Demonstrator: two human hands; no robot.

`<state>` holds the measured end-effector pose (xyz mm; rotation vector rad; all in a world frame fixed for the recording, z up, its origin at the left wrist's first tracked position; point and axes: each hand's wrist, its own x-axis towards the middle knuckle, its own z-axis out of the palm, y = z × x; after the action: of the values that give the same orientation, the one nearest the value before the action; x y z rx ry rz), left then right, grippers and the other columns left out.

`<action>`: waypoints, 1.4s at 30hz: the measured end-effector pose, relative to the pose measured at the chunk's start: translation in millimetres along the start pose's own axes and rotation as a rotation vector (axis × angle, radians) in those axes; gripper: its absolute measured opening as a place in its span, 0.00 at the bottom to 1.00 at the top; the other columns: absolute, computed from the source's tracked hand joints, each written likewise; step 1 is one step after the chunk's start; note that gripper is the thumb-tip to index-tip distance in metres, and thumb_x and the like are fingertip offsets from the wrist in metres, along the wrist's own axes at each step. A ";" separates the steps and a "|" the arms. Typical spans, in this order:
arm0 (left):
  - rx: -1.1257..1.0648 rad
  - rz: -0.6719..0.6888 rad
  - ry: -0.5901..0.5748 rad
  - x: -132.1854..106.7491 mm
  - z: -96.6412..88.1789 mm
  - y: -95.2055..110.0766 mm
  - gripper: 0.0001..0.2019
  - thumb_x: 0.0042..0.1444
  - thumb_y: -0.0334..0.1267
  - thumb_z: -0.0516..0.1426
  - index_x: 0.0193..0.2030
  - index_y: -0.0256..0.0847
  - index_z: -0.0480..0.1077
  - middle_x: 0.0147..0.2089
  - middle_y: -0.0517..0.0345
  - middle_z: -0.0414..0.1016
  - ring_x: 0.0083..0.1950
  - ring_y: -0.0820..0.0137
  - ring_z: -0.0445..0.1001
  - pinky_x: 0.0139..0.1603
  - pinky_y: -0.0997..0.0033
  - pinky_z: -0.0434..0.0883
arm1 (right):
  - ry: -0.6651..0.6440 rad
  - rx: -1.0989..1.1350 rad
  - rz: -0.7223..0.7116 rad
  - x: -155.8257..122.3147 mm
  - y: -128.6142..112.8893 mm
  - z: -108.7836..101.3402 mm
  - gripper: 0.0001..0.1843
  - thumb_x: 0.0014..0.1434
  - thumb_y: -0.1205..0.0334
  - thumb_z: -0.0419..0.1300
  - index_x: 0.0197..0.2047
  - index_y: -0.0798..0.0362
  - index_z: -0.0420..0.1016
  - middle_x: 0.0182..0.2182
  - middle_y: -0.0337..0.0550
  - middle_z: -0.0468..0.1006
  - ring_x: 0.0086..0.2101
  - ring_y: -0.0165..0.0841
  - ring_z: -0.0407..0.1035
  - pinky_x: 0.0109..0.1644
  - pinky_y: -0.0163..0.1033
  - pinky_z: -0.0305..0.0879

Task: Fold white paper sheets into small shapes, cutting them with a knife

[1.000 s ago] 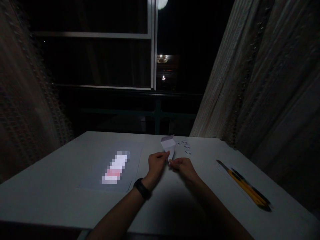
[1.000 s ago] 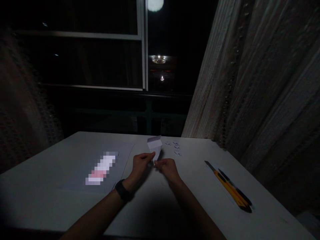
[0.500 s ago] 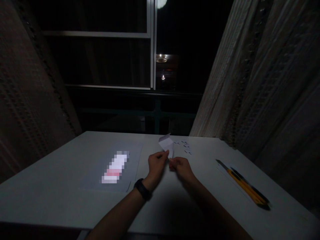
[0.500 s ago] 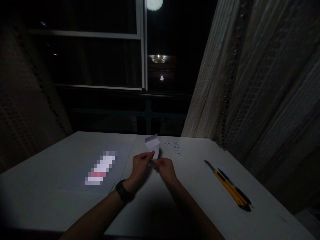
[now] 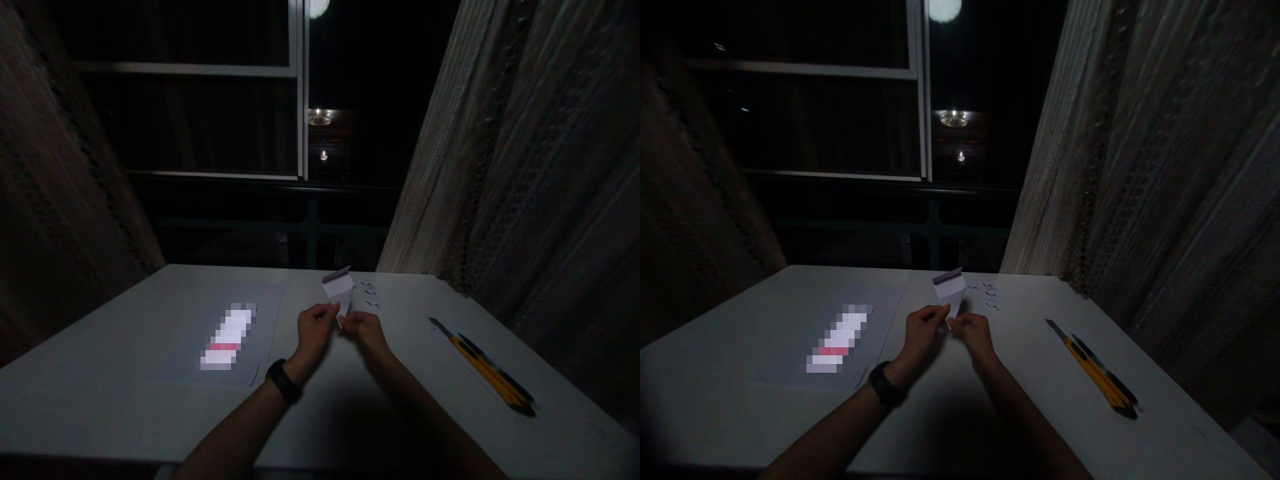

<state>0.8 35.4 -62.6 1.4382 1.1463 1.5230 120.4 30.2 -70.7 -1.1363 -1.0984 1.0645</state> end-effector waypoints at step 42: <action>0.049 0.260 -0.008 -13.0 3.9 -4.3 0.14 0.58 0.39 0.51 0.47 0.41 0.72 0.45 0.53 0.74 0.45 0.68 0.72 0.48 0.68 0.66 | 0.201 0.307 -0.027 -12.5 7.7 21.9 0.15 0.37 0.52 0.68 0.23 0.56 0.76 0.24 0.42 0.75 0.30 0.33 0.67 0.39 0.38 0.62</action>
<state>5.7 25.2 -71.0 1.6771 1.0294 1.6724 96.4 21.7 -77.7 -0.9554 -0.7604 1.0330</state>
